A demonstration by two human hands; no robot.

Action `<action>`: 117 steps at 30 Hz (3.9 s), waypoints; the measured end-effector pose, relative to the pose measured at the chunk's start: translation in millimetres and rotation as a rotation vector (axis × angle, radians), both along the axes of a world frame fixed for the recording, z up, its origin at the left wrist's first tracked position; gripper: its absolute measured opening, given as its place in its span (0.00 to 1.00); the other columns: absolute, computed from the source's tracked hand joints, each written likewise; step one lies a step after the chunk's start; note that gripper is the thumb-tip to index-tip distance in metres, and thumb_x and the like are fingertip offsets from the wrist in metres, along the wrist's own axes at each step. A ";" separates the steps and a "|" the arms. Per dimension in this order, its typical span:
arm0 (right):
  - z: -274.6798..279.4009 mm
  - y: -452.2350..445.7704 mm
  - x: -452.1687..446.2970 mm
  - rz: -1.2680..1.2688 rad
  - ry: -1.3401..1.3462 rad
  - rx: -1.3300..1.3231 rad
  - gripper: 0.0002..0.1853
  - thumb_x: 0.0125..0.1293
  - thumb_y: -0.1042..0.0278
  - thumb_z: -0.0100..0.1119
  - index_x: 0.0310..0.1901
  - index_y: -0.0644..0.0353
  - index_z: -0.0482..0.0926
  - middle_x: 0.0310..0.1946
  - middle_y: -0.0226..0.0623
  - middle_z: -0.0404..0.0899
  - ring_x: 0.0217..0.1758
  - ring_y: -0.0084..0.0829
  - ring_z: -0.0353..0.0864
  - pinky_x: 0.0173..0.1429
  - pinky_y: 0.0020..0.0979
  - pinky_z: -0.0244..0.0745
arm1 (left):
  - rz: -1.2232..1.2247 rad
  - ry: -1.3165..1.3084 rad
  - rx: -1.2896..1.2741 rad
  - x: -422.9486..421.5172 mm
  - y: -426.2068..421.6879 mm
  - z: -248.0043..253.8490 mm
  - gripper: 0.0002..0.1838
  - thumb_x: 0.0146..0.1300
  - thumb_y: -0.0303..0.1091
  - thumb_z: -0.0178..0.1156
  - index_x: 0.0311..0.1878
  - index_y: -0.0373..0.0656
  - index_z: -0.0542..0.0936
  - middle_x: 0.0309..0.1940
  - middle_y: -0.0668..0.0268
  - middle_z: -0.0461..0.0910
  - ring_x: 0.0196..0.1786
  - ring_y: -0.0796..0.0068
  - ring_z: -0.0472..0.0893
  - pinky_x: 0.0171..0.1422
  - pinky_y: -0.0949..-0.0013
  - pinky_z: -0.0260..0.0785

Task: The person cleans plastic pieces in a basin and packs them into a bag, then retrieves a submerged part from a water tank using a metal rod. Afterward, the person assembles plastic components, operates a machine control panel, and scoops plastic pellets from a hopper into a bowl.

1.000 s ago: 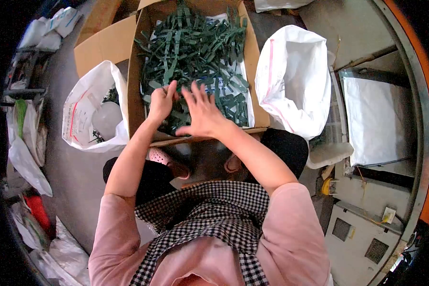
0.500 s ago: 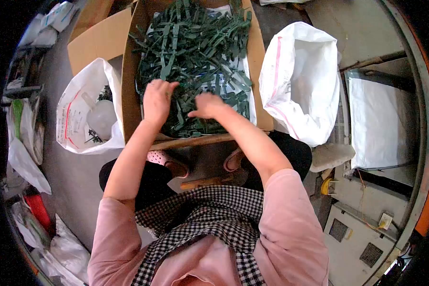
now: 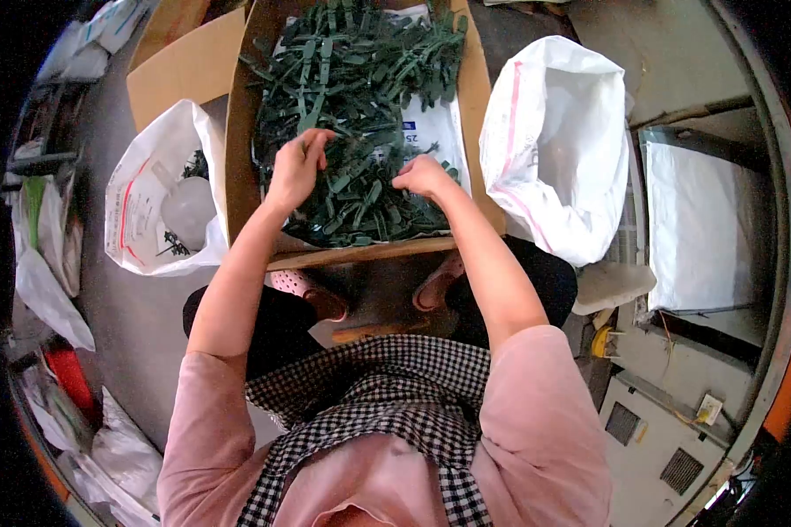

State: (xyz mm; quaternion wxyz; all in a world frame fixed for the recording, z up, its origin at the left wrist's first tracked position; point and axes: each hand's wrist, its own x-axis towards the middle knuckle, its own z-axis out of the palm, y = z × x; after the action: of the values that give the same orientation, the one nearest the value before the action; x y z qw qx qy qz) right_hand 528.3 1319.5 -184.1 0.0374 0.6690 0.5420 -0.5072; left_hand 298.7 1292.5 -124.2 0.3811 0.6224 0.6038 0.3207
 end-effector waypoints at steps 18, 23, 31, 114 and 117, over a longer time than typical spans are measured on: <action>94.6 -91.6 -33.6 0.413 -0.110 0.864 0.41 0.42 0.66 0.72 0.58 0.65 0.61 0.53 0.46 0.64 0.59 0.50 0.64 0.62 0.43 0.63 | -0.121 0.130 0.196 18.7 -19.3 -16.3 0.16 0.64 0.41 0.49 0.34 0.38 0.78 0.28 0.51 0.80 0.33 0.52 0.80 0.36 0.58 0.70; 38.6 -56.5 -38.6 0.307 0.420 0.966 0.50 0.38 0.63 0.76 0.65 0.49 0.56 0.68 0.47 0.50 0.68 0.50 0.55 0.67 0.44 0.57 | 0.019 -1.012 -0.573 30.5 -38.7 17.1 0.15 0.66 0.40 0.49 0.42 0.40 0.80 0.15 0.76 0.64 0.20 0.84 0.62 0.24 0.78 0.53; 6.7 -29.3 -32.8 0.775 -0.291 0.023 0.42 0.50 0.44 0.65 0.60 0.62 0.63 0.58 0.53 0.67 0.61 0.47 0.67 0.61 0.39 0.65 | -0.118 0.493 0.391 2.9 -20.0 -28.4 0.03 0.57 0.30 0.51 0.30 0.42 0.70 0.27 0.53 0.77 0.32 0.50 0.78 0.36 0.52 0.69; 56.5 -47.4 -26.6 0.421 0.313 1.146 0.55 0.36 0.66 0.74 0.68 0.47 0.50 0.62 0.41 0.60 0.65 0.43 0.60 0.67 0.45 0.56 | -0.036 -1.419 -0.741 31.3 -32.0 -6.4 0.15 0.71 0.41 0.43 0.39 0.38 0.72 0.15 0.72 0.65 0.12 0.83 0.55 0.17 0.78 0.47; 42.7 -44.9 -22.7 0.369 0.090 0.678 0.39 0.45 0.67 0.68 0.59 0.55 0.58 0.39 0.46 0.78 0.43 0.50 0.78 0.50 0.43 0.72 | -0.079 -1.045 -0.629 25.8 -22.5 -13.8 0.08 0.68 0.35 0.47 0.39 0.41 0.72 0.17 0.70 0.69 0.13 0.78 0.64 0.17 0.74 0.53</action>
State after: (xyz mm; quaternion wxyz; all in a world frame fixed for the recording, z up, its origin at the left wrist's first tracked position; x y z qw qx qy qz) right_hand 505.7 1274.5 -141.4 -0.1189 0.5118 0.7912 -0.3128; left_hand 324.5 1269.9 -138.0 0.8041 0.2623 0.3792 0.3753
